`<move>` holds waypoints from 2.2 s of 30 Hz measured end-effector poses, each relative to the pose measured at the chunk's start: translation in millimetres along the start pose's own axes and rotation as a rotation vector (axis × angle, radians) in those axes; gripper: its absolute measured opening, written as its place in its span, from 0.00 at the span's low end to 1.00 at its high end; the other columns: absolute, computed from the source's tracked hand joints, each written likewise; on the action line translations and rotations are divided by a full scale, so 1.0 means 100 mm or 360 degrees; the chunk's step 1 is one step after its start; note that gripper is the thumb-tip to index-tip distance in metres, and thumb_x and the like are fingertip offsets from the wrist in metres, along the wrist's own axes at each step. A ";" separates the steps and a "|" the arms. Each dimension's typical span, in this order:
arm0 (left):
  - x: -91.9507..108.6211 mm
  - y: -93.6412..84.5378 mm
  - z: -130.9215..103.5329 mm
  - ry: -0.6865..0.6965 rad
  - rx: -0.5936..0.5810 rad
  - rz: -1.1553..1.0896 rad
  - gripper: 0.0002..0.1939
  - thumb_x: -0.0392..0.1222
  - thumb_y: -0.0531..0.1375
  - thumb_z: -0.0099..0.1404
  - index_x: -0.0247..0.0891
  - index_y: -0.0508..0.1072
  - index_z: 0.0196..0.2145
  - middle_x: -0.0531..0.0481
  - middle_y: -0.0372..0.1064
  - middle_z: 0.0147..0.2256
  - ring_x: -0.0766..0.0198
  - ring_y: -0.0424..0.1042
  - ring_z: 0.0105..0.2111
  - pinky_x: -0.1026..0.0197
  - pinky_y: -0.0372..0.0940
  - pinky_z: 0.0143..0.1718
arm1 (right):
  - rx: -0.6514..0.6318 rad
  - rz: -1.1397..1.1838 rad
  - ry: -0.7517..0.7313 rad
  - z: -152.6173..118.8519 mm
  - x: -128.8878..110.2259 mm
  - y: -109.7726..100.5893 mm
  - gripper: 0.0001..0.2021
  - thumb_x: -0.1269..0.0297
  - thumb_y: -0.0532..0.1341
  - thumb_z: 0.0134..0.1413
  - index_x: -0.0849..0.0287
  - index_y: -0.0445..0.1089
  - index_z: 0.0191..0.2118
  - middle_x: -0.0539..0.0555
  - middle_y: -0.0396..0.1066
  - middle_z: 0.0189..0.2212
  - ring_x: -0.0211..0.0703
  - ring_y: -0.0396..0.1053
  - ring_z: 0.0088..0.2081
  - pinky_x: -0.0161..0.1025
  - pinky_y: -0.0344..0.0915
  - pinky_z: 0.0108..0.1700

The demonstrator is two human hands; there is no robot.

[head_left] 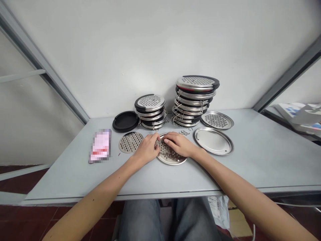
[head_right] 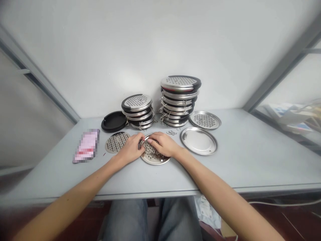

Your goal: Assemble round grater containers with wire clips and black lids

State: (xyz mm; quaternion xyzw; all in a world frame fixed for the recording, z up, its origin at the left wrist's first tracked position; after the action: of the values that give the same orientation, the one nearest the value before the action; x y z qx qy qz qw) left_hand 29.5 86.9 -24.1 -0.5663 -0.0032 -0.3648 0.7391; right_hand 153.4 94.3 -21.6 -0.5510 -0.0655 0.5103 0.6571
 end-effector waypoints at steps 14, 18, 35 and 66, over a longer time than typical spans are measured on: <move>-0.05 -0.02 0.00 0.0073 0.0042 -0.0088 0.12 0.30 0.57 0.55 0.39 0.65 0.38 0.49 0.68 0.37 0.56 0.68 0.41 0.55 0.64 0.44 | -0.0017 -0.0022 -0.0023 0.00 0.00 0.00 0.18 0.59 0.46 0.68 0.61 0.70 0.47 0.59 0.72 0.41 0.46 0.68 0.44 0.45 0.63 0.50; -0.05 0.00 0.00 0.0066 0.0029 -0.0060 0.12 0.30 0.57 0.57 0.39 0.66 0.39 0.47 0.69 0.39 0.55 0.68 0.43 0.53 0.65 0.46 | -0.0018 -0.0014 -0.0017 0.00 0.01 0.01 0.18 0.59 0.46 0.68 0.61 0.70 0.47 0.59 0.72 0.42 0.47 0.69 0.44 0.45 0.63 0.50; -0.01 0.03 0.01 0.0086 0.0043 -0.0047 0.17 0.26 0.56 0.56 0.39 0.72 0.42 0.47 0.72 0.39 0.55 0.68 0.43 0.53 0.65 0.47 | -0.0013 -0.0026 -0.0033 0.00 0.03 0.03 0.18 0.59 0.46 0.68 0.61 0.70 0.45 0.60 0.73 0.41 0.47 0.69 0.45 0.46 0.63 0.50; -0.08 0.01 -0.02 -0.0019 0.0210 -0.0115 0.18 0.25 0.55 0.55 0.38 0.66 0.43 0.46 0.69 0.41 0.54 0.67 0.46 0.51 0.65 0.49 | 0.0062 0.0010 0.0078 0.01 0.05 -0.03 0.17 0.59 0.48 0.67 0.62 0.69 0.49 0.60 0.72 0.44 0.47 0.68 0.47 0.46 0.62 0.52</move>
State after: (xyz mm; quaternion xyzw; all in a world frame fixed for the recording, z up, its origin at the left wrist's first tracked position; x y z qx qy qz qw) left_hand 23.4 89.5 -28.6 -0.5180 -0.0521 -0.3869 0.7611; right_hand 157.4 98.9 -20.9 -0.5507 -0.0376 0.5000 0.6674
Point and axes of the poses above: each hand's wrist, its own z-axis towards the middle knuckle, its own y-axis out of the palm, x = y × z, the point moved 7 cm from there along z, towards the middle knuckle
